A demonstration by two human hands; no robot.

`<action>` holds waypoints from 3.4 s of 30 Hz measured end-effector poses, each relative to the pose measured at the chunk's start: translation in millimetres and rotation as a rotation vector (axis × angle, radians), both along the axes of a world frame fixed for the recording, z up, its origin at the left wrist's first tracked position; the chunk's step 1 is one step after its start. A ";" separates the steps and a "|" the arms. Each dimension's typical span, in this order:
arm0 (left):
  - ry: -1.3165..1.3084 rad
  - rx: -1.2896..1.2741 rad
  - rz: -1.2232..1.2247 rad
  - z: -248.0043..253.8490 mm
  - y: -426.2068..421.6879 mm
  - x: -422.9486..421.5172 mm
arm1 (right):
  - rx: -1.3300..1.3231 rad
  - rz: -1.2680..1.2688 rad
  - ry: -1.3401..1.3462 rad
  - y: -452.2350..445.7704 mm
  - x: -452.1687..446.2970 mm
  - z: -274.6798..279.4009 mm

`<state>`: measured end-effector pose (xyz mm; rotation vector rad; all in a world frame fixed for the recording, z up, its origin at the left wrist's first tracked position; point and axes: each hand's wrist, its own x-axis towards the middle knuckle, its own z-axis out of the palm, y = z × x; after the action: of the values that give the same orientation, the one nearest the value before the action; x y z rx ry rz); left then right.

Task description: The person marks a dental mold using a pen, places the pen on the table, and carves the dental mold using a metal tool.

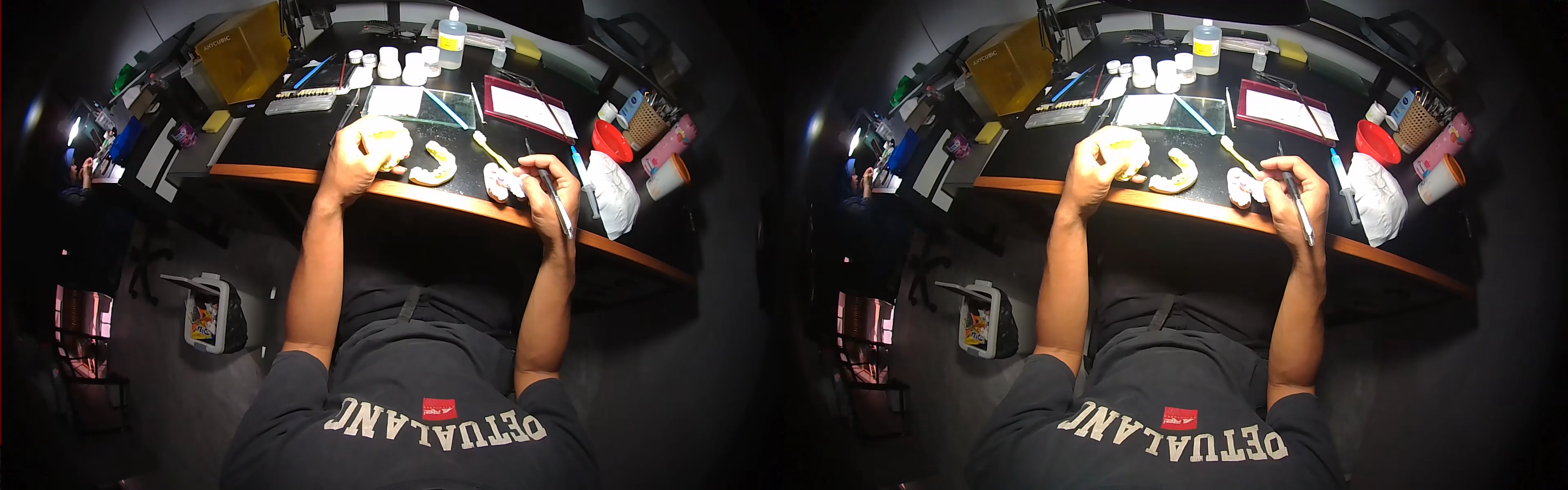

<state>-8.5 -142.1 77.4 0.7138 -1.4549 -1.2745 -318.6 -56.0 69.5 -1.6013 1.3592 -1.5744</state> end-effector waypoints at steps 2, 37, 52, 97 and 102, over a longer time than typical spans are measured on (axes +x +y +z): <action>-0.004 -0.014 -0.005 -0.4 0.0 0.4 | 0.015 -0.009 -0.003 0.9 0.9 1.2; -0.013 0.029 -0.018 0.9 -0.1 0.9 | -0.213 -0.326 0.284 -5.4 -20.9 8.1; -0.003 0.025 -0.033 -2.5 -1.0 2.1 | 0.025 -0.342 1.232 -111.7 -70.3 75.4; -0.010 -0.148 -0.054 -10.7 -6.3 5.2 | 0.418 -0.352 1.105 -41.7 -18.2 57.4; 0.057 -0.138 -0.043 -8.2 1.2 1.8 | 0.155 -0.384 1.139 -39.9 -31.4 31.5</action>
<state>-6.7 -140.9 69.2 0.5533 -1.5025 -1.2045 -350.0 -95.9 100.9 -2.3371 2.3738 -0.5803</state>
